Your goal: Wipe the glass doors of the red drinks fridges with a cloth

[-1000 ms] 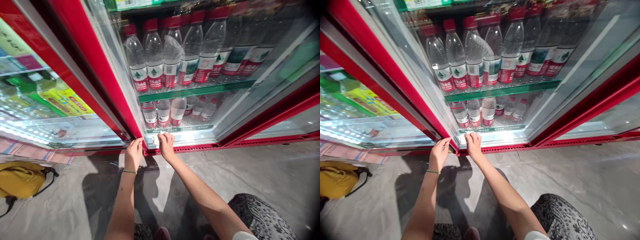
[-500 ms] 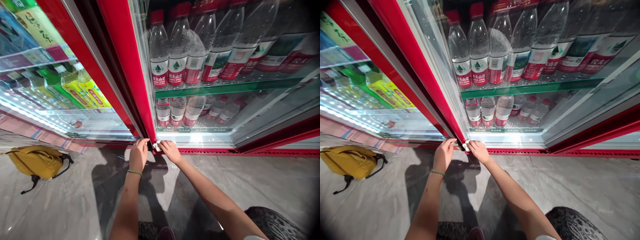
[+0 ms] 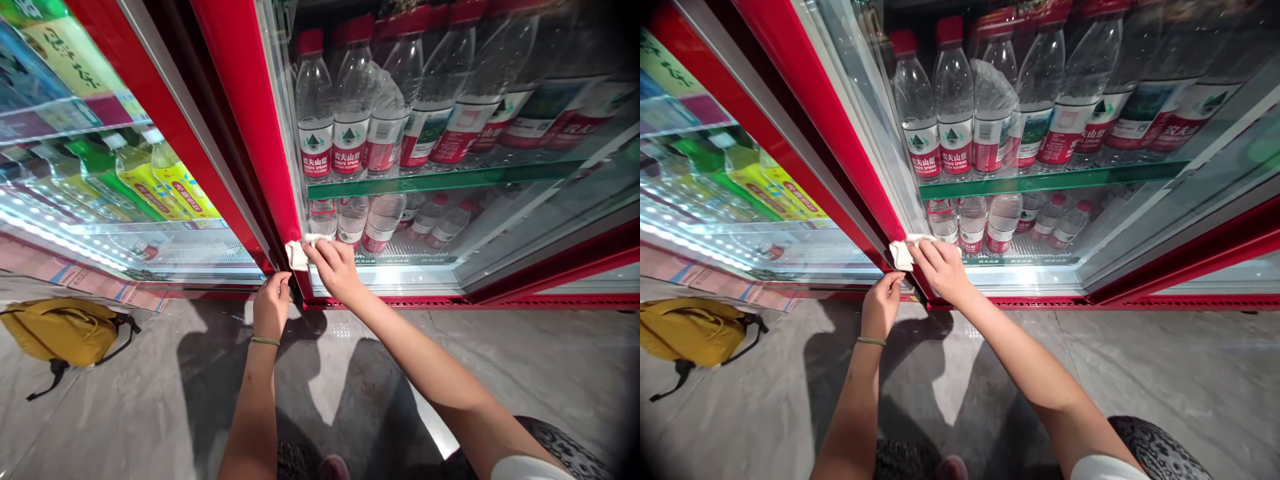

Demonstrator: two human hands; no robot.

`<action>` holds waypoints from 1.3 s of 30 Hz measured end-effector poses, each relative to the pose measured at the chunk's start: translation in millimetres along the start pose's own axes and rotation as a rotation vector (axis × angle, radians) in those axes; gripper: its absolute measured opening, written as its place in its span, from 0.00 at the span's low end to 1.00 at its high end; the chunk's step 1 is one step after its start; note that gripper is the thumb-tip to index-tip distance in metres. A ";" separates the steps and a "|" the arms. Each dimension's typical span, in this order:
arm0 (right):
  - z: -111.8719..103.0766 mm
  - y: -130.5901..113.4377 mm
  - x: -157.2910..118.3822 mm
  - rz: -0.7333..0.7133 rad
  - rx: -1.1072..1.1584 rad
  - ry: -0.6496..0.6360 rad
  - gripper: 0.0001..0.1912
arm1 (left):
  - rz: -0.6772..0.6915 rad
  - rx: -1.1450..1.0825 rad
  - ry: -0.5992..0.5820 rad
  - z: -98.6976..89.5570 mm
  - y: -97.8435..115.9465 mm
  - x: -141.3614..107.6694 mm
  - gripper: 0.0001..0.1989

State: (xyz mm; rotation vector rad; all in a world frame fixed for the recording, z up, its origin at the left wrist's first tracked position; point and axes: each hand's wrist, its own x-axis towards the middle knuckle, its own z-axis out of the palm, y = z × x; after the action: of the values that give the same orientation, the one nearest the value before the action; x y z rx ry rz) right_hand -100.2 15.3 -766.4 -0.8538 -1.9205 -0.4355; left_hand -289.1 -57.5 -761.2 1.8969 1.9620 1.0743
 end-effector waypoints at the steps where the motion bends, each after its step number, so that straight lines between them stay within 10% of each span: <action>1: 4.4 -3.9 -16.7 -0.023 -0.006 -0.017 0.23 | -0.007 0.012 -0.001 -0.9 -0.7 -0.6 0.12; 7: 14.4 -15.6 -93.7 -0.055 -0.010 -0.181 0.20 | -0.032 0.075 -0.040 -10.2 -1.8 -3.6 0.12; 17: -39.7 16.7 54.3 0.080 -0.176 0.209 0.28 | 0.095 -0.105 0.060 7.2 24.9 2.6 0.12; 23: -20.1 25.7 -84.5 -0.198 -0.124 -0.253 0.19 | 0.083 -0.097 0.015 17.1 37.1 2.8 0.12; 27: -17.6 38.9 -156.1 -0.214 -0.114 -0.334 0.19 | 0.103 -0.135 0.023 22.9 40.2 3.2 0.12; 32: -62.8 79.4 -77.4 -0.219 -0.167 -0.256 0.19 | 0.167 -0.127 0.041 25.3 78.0 11.8 0.11; 36: -107.0 111.6 17.9 -0.049 -0.292 0.090 0.22 | 0.257 -0.156 0.112 23.5 120.0 23.2 0.11; 39: -116.2 124.3 14.7 -0.049 -0.321 0.100 0.23 | 0.263 -0.183 0.103 32.8 137.0 25.9 0.09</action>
State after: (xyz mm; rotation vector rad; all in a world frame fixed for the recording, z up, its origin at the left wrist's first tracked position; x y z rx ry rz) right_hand 57.6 35.5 -704.4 -0.9710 -1.8090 -0.8171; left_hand -166.2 -34.7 -691.2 2.0740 1.6272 1.3952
